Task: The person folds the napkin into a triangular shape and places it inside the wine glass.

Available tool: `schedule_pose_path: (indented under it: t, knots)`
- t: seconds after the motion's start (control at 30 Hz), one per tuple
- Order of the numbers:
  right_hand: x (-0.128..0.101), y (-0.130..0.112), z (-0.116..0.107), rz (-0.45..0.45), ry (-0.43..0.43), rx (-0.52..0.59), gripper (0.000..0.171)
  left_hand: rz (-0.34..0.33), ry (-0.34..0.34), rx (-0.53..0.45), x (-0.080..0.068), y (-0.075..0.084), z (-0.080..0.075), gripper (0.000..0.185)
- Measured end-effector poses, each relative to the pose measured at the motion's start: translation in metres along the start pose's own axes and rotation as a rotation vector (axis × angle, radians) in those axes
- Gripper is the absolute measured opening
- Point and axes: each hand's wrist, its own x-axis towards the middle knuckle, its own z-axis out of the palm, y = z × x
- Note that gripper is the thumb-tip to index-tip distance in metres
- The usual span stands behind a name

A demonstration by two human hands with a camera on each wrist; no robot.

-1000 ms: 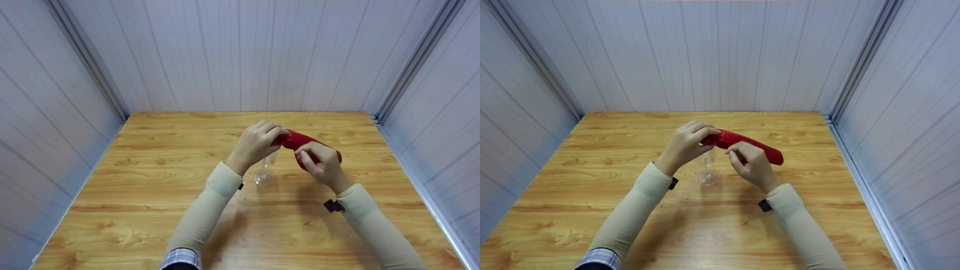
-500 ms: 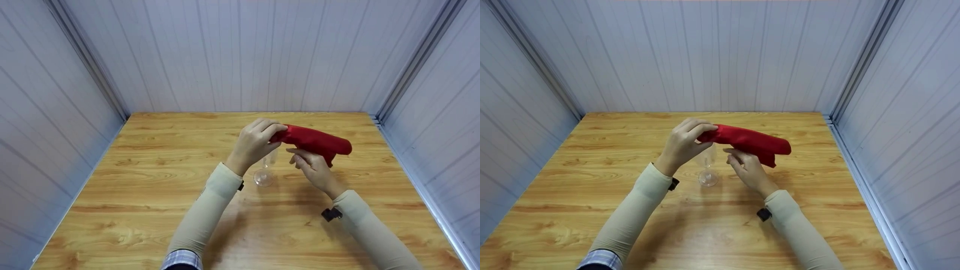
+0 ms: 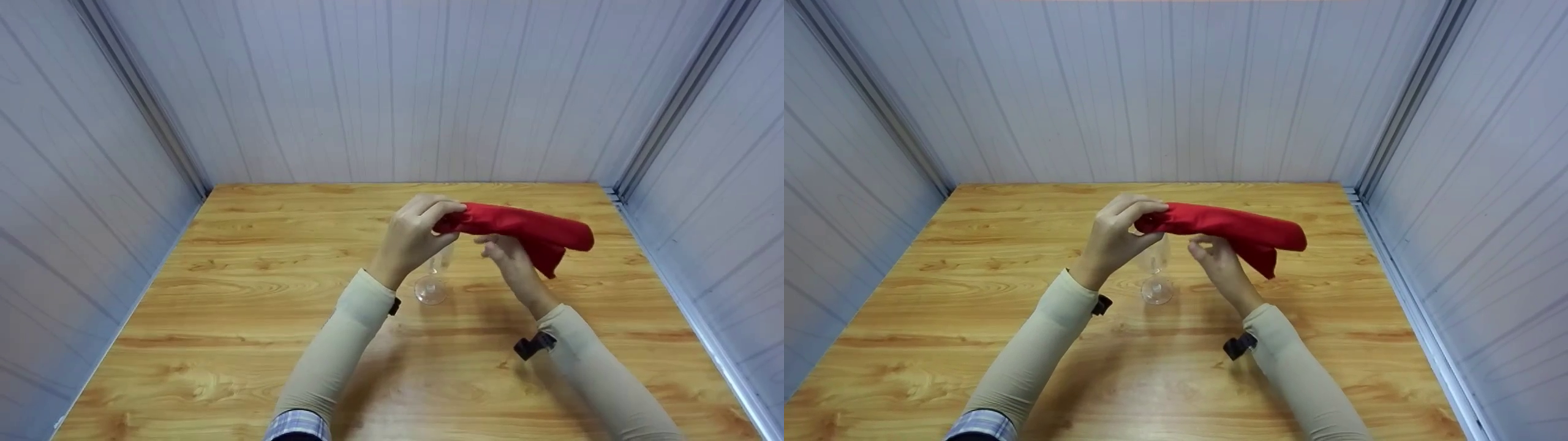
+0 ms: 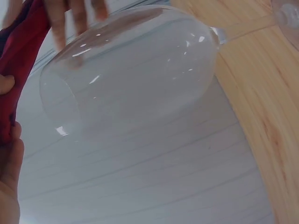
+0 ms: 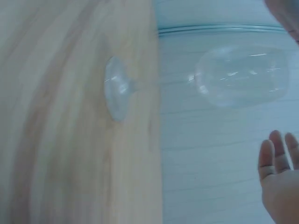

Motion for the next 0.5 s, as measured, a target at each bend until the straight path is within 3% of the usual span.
schedule_pose_path:
  t: [0.13,0.27,0.37,0.5]
  knots:
    - [0.009,-0.012,0.004,-0.103,0.014,0.238,0.074,-0.031,0.004,-0.029,-0.003,-0.001,0.000,0.036]
    - [0.017,-0.025,0.009,-0.083,0.003,0.451,0.075,-0.047,-0.010,-0.023,-0.005,-0.003,0.002,0.034]
    - [0.024,-0.035,0.011,-0.048,0.045,0.495,0.061,-0.054,-0.009,-0.022,-0.007,-0.005,0.003,0.032]
    - [0.034,-0.044,0.013,0.000,0.123,0.460,0.042,-0.062,0.016,-0.047,-0.010,-0.008,0.006,0.034]
